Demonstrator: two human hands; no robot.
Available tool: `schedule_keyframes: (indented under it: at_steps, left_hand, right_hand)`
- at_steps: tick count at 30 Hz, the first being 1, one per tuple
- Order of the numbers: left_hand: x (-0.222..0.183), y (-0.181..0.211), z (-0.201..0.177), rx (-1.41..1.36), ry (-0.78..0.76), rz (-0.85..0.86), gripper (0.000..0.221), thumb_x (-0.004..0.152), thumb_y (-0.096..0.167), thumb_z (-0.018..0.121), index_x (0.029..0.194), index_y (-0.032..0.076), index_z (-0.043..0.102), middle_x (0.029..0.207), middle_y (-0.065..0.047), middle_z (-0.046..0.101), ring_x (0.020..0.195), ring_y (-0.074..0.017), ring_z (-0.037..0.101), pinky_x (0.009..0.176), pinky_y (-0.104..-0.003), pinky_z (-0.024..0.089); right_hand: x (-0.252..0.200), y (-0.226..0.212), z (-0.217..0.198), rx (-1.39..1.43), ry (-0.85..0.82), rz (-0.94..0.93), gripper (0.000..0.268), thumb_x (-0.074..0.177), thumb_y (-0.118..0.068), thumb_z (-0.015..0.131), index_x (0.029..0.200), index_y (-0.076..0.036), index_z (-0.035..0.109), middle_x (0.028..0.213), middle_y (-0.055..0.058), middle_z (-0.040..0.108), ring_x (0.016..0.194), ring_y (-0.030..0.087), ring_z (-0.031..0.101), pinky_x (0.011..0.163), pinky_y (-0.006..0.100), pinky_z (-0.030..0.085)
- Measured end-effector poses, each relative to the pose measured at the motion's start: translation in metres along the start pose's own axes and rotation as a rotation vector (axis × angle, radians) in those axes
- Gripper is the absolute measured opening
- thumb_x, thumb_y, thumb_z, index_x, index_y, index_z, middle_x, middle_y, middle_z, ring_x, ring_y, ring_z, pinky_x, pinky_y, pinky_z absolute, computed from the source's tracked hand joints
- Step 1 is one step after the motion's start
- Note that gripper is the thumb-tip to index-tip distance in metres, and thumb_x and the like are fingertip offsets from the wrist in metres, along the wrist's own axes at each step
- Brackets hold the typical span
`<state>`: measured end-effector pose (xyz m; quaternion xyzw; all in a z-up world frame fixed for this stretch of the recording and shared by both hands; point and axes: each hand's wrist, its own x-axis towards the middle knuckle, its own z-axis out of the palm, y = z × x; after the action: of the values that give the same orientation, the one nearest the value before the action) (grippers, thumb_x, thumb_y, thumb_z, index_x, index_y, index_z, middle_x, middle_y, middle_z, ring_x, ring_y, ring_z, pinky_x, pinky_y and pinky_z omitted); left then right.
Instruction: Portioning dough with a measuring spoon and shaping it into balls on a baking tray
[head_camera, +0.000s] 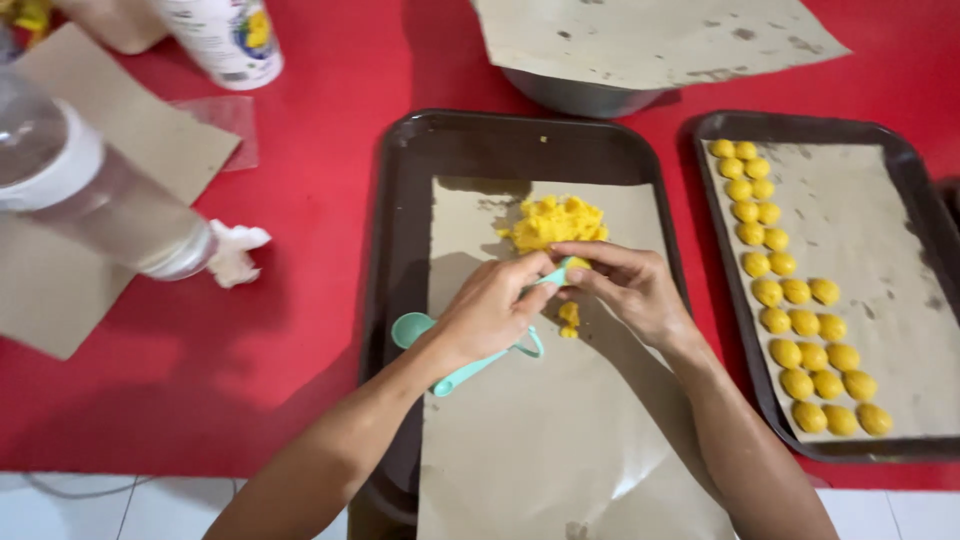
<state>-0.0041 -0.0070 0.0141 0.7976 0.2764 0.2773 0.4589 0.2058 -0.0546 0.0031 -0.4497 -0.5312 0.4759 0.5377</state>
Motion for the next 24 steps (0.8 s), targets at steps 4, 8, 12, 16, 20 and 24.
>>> schedule_keyframes:
  at_steps: [4, 8, 12, 16, 20, 24]
  left_hand:
    - [-0.001, 0.002, -0.002, -0.018, 0.004, -0.030, 0.013, 0.096, 0.017, 0.055, 0.101, 0.010, 0.064, 0.079, -0.020, 0.073, 0.081, -0.0427, 0.071, 0.073, -0.050, 0.054]
    - [-0.001, -0.007, 0.004, -0.075, -0.030, -0.150, 0.016, 0.095, 0.019, 0.053, 0.099, 0.009, 0.064, 0.080, -0.017, 0.074, 0.080, -0.0369, 0.071, 0.073, -0.048, 0.054]
    - [0.001, -0.009, 0.004, -0.097, -0.037, -0.247, 0.021, 0.094, 0.019, 0.052, 0.105, 0.007, 0.065, 0.084, -0.017, 0.076, 0.087, -0.0373, 0.073, 0.075, -0.051, 0.054]
    - [0.009, -0.042, 0.023, -0.260, -0.016, -0.198, 0.017, 0.093, 0.014, 0.054, 0.100, 0.004, 0.066, 0.062, -0.011, 0.063, 0.062, -0.0241, 0.061, 0.063, -0.040, 0.049]
    - [0.005, -0.021, 0.012, -0.425, -0.018, -0.179, 0.009, 0.096, 0.014, 0.058, 0.095, 0.007, 0.064, 0.052, -0.005, 0.057, 0.052, -0.0161, 0.052, 0.055, -0.028, 0.043]
    - [0.004, -0.023, 0.009, -0.419, -0.001, -0.216, 0.008, 0.096, 0.011, 0.060, 0.098, 0.007, 0.066, 0.052, -0.005, 0.059, 0.052, -0.0135, 0.052, 0.053, -0.027, 0.043]
  right_hand:
    - [-0.003, -0.011, 0.013, -0.240, 0.023, -0.093, 0.033, 0.089, 0.012, 0.068, 0.123, 0.009, 0.069, 0.118, 0.024, 0.073, 0.104, 0.027, 0.070, 0.078, 0.045, 0.066]
    - [-0.009, -0.015, 0.021, -0.757, 0.032, -0.340, 0.033, 0.089, 0.007, 0.072, 0.122, 0.003, 0.073, 0.113, 0.021, 0.074, 0.096, 0.032, 0.075, 0.076, 0.041, 0.065]
    - [-0.017, -0.011, 0.029, -1.303, 0.072, -0.703, 0.026, 0.095, 0.004, 0.065, 0.119, -0.003, 0.074, 0.114, 0.014, 0.072, 0.101, 0.029, 0.073, 0.078, 0.038, 0.063]
    - [-0.014, -0.030, 0.031, -1.344, 0.069, -0.851, 0.020, 0.096, 0.004, 0.064, 0.112, 0.001, 0.075, 0.107, 0.019, 0.071, 0.097, 0.035, 0.074, 0.081, 0.039, 0.062]
    - [-0.010, -0.033, 0.018, -0.965, 0.142, -0.604, 0.022, 0.089, 0.004, 0.076, 0.110, -0.002, 0.076, 0.103, 0.013, 0.073, 0.093, 0.029, 0.074, 0.078, 0.037, 0.062]
    - [-0.011, -0.048, 0.002, -0.468, 0.173, -0.378, 0.029, 0.085, 0.003, 0.081, 0.114, 0.003, 0.074, 0.103, 0.018, 0.072, 0.095, 0.025, 0.071, 0.084, 0.034, 0.062]
